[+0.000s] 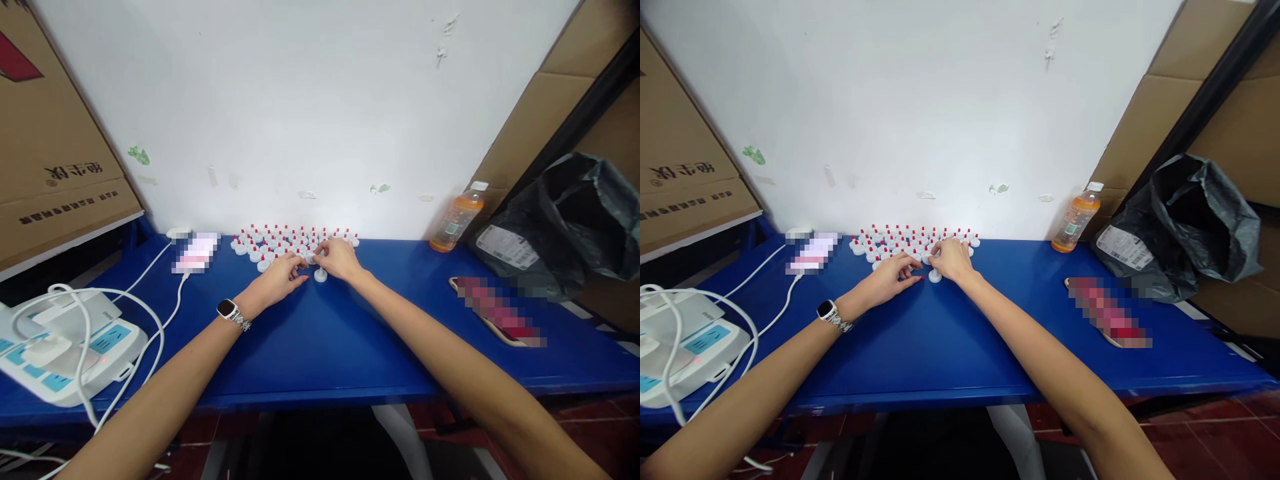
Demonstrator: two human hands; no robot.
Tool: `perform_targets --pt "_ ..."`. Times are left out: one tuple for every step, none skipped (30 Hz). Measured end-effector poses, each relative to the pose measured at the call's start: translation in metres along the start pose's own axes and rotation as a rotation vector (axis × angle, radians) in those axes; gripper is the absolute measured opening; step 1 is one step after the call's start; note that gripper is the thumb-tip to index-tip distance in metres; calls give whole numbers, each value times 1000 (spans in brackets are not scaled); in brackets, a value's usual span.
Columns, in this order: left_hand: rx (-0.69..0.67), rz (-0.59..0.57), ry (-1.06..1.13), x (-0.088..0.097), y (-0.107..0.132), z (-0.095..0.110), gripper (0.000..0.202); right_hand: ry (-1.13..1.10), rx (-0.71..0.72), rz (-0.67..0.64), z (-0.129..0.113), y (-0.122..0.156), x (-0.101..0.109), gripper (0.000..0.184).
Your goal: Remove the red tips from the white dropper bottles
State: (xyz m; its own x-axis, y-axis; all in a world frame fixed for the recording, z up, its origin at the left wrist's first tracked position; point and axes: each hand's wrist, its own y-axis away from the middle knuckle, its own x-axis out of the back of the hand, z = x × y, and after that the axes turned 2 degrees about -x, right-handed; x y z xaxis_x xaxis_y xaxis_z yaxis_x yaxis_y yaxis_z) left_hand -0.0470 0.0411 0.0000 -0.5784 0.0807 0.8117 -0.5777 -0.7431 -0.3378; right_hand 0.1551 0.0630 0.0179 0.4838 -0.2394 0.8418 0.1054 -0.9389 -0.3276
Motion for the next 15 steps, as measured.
perform_targets --pt "-1 15 -4 1 0 0 23 -19 27 13 1 0 1 14" --pt "-6 35 -4 2 0 1 23 -50 62 35 3 2 2 13" --pt "-12 62 -1 3 0 2 23 -96 97 63 4 3 5 12" --pt "-19 98 3 4 0 4 24 -163 124 91 6 6 8 12" --pt "-25 142 7 5 0 7 25 -257 137 112 8 9 11 13" --pt "-31 190 9 6 0 11 26 -379 131 116 10 13 15 15" --pt "-36 233 11 7 0 16 28 -521 108 97 11 18 18 20" --pt "-42 268 12 7 0 21 30 -668 72 56 13 23 21 25" --pt "-51 285 18 7 0 26 31 -801 32 -1 14 28 23 31" --pt "-65 283 27 6 0 31 31 -909 -7 -63 15 34 25 36" --pt "-82 268 35 5 0 35 29 -985 -42 -119 15 39 26 40" --pt "-98 249 40 4 0 39 28 -1035 -69 -165 15 45 26 42" --pt "-112 231 43 2 -1 42 28 -1067 -88 -197 14 49 26 43" --pt "-123 218 40 1 -1 44 28 -1092 -97 -219 13 53 26 44" --pt "-134 213 32 -1 -2 46 29 -1115 -99 -232 11 56 26 43"
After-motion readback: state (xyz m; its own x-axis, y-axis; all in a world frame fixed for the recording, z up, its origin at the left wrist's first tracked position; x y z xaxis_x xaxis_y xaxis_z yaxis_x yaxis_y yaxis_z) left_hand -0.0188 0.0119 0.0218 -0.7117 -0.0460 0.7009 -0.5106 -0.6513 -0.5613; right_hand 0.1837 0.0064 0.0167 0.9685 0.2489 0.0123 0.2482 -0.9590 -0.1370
